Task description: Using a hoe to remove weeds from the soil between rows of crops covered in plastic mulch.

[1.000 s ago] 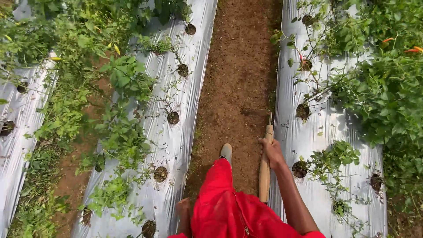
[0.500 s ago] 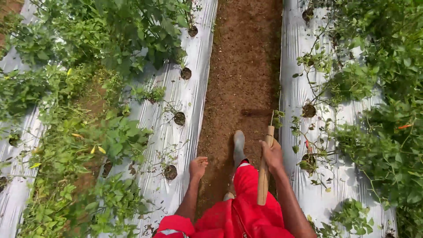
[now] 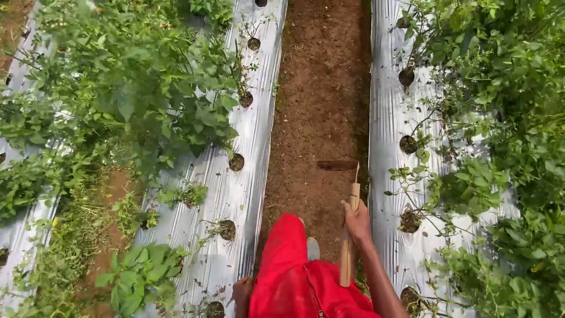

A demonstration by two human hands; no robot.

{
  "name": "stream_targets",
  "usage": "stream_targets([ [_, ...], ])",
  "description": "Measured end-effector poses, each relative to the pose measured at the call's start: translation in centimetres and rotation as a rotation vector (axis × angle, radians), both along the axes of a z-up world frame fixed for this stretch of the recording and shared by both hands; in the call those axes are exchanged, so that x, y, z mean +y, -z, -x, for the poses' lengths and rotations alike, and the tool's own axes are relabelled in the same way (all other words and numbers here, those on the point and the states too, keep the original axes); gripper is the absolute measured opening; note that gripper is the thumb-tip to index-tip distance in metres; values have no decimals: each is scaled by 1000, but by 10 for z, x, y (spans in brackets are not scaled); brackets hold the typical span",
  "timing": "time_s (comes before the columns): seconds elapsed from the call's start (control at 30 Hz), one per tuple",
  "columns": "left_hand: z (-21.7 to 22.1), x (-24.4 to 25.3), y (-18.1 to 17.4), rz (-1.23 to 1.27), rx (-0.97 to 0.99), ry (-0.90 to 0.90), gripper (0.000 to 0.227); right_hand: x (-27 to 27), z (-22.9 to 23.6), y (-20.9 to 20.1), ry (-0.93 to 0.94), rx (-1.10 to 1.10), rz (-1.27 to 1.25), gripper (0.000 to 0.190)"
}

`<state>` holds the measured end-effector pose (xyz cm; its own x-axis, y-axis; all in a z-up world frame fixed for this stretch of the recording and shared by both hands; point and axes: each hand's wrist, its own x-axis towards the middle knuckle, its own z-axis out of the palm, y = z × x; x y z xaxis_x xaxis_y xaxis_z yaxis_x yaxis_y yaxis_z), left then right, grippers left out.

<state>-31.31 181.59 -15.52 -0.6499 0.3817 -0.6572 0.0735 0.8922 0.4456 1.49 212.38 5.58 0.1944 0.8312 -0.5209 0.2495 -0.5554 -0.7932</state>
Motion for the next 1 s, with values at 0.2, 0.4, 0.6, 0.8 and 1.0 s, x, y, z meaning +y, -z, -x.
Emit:
stream_targets([
  [0.2,35,199,23,317,135,71,37,166,-5,56,136,-1,70,22],
  [0.4,97,458,82,595,-8,566,35,368,-10,81,285,-57,175,22],
  [0.6,87,758,37,-116,-220,26,32,534,-8,42,622,294,197,21],
  [0.8,72,986,34,-438,-609,-112,34,686,-8,117,642,243,108,22],
  [1.0,95,1098,59,44,-33,284,21,889,0,151,724,439,252,19],
])
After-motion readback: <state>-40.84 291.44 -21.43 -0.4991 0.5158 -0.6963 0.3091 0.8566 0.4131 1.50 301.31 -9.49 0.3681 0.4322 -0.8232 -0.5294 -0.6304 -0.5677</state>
